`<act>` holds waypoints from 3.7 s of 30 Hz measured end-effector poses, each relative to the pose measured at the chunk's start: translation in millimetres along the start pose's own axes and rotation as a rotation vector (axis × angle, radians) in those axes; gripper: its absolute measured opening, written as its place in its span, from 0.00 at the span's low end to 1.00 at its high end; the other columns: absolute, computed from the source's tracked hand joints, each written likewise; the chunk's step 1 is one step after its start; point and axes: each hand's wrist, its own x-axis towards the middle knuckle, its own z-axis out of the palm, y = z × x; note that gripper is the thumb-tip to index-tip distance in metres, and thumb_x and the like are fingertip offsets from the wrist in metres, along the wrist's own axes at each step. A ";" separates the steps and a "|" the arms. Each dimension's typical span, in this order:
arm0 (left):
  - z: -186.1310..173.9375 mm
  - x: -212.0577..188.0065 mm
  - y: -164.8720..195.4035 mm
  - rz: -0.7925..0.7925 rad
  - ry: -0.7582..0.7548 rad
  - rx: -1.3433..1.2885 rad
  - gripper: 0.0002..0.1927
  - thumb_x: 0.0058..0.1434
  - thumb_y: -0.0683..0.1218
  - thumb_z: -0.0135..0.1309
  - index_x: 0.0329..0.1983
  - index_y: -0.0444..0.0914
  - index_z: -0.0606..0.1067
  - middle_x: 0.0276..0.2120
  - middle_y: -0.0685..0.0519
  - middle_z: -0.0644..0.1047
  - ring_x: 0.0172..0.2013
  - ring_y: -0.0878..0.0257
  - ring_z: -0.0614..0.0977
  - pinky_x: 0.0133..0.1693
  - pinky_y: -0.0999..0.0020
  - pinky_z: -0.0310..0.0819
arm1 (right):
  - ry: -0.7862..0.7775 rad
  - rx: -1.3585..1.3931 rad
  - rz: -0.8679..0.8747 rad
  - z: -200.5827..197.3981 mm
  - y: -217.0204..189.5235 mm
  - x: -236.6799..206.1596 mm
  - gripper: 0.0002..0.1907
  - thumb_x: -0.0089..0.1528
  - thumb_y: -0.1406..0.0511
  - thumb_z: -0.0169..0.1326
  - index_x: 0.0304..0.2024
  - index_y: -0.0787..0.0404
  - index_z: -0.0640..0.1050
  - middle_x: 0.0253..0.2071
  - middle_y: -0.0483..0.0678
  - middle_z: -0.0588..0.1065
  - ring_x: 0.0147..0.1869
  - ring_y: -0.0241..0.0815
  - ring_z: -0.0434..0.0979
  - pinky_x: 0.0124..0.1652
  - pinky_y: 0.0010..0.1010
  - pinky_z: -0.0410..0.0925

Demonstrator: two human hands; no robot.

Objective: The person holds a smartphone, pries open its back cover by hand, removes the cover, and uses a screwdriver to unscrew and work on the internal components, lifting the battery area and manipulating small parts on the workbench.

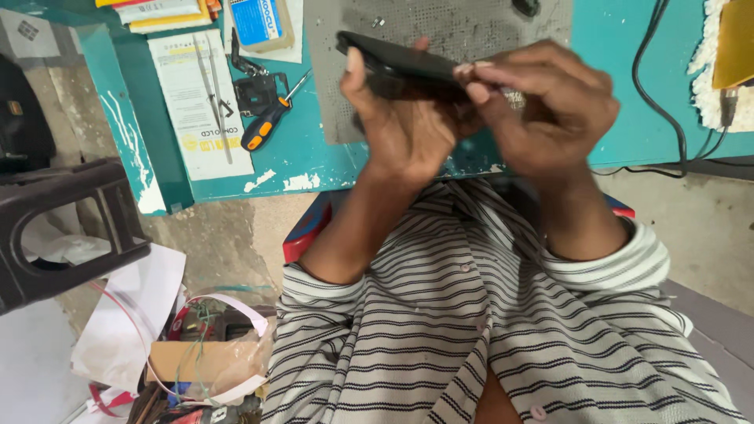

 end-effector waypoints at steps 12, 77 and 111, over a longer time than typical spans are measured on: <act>4.0 14.0 -30.2 -0.019 0.130 -0.047 0.47 0.57 0.79 0.51 0.59 0.37 0.65 0.47 0.49 0.70 0.49 0.56 0.74 0.49 0.59 0.72 | 0.130 0.132 -0.043 21.1 17.7 -17.9 0.08 0.68 0.79 0.60 0.45 0.70 0.73 0.43 0.61 0.80 0.51 0.53 0.86 0.50 0.39 0.81; -8.7 6.9 -17.5 -0.025 0.019 -0.067 0.56 0.54 0.84 0.47 0.64 0.35 0.61 0.50 0.42 0.70 0.50 0.50 0.77 0.50 0.51 0.79 | -0.086 0.111 -0.003 -2.6 27.0 -21.2 0.17 0.65 0.77 0.68 0.33 0.65 0.71 0.40 0.58 0.81 0.55 0.54 0.86 0.48 0.37 0.81; -16.6 10.5 -15.6 -0.096 -0.085 -0.161 0.47 0.59 0.83 0.41 0.58 0.40 0.67 0.48 0.44 0.75 0.49 0.50 0.79 0.51 0.47 0.77 | -0.040 0.451 0.289 0.7 41.8 -22.1 0.14 0.64 0.79 0.63 0.34 0.63 0.71 0.35 0.54 0.79 0.50 0.48 0.85 0.61 0.45 0.79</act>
